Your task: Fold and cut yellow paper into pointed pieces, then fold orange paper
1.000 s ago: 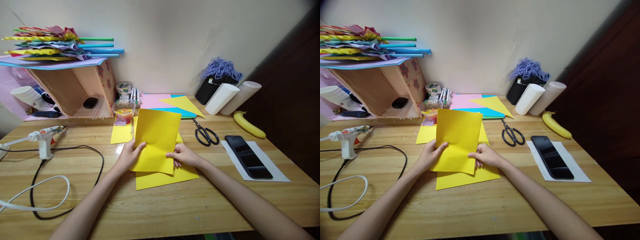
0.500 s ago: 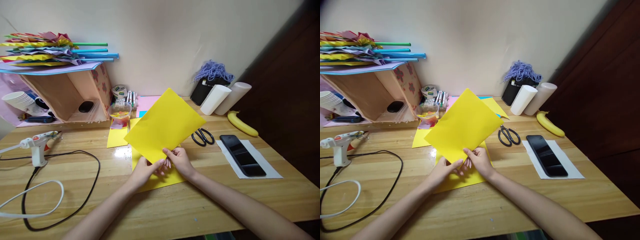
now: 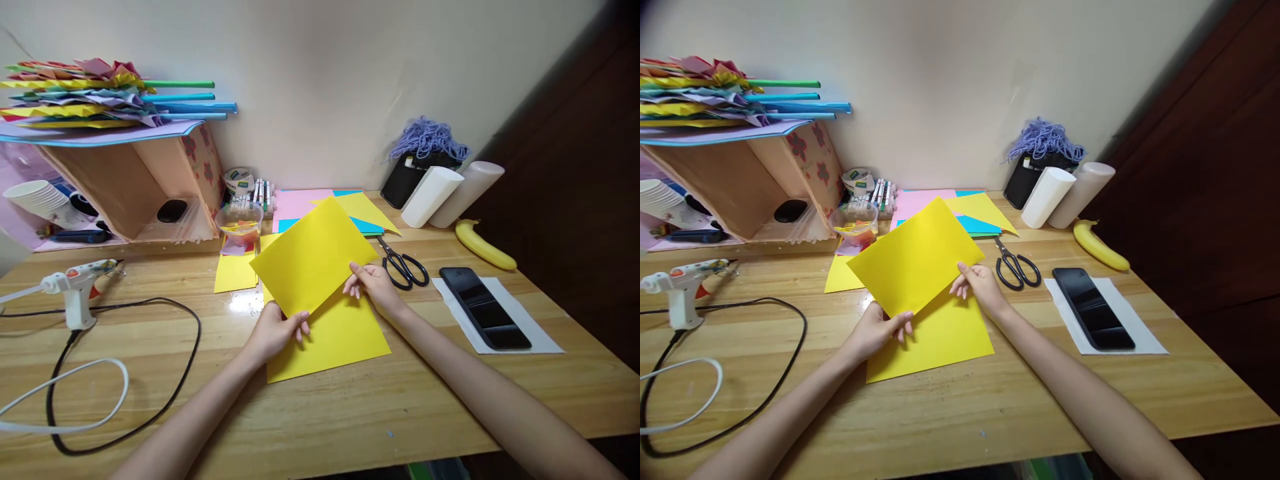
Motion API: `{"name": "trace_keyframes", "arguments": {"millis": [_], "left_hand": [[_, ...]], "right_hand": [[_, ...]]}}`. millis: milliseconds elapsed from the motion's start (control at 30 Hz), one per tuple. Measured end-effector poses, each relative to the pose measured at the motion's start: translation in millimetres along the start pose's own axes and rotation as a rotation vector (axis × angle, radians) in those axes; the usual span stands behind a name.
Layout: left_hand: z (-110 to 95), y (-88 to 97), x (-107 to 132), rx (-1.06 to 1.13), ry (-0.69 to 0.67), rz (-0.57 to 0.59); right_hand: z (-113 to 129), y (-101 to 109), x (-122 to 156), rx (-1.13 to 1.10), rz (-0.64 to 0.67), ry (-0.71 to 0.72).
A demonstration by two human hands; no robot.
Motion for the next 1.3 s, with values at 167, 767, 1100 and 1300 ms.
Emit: {"name": "trace_keyframes", "arguments": {"millis": [167, 767, 1100, 1300], "left_hand": [[2.0, 1.4, -1.3, -0.054, -0.012, 0.013], [5.9, -5.8, 2.5, -0.087, -0.045, 0.051], [7.9, 4.7, -0.8, -0.027, -0.007, 0.059], [7.4, 17.7, -2.8, -0.118, -0.026, 0.025]], "right_hand": [[3.4, 23.2, -2.1, 0.003, -0.152, 0.005], [-12.1, -56.2, 38.8, 0.001, 0.313, -0.122], [-11.1, -11.6, 9.4, 0.072, 0.102, -0.097], [0.1, 30.1, -5.3, 0.166, -0.085, 0.037]]}}
Point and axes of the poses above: each hand's wrist, its own x-axis away from the middle knuckle, its own y-axis out of the back of the hand, z = x × y, the point moved 6 cm from there along -x, towards the middle knuckle, and after that the axes turned 1 degree about z, right-handed, at the moved point
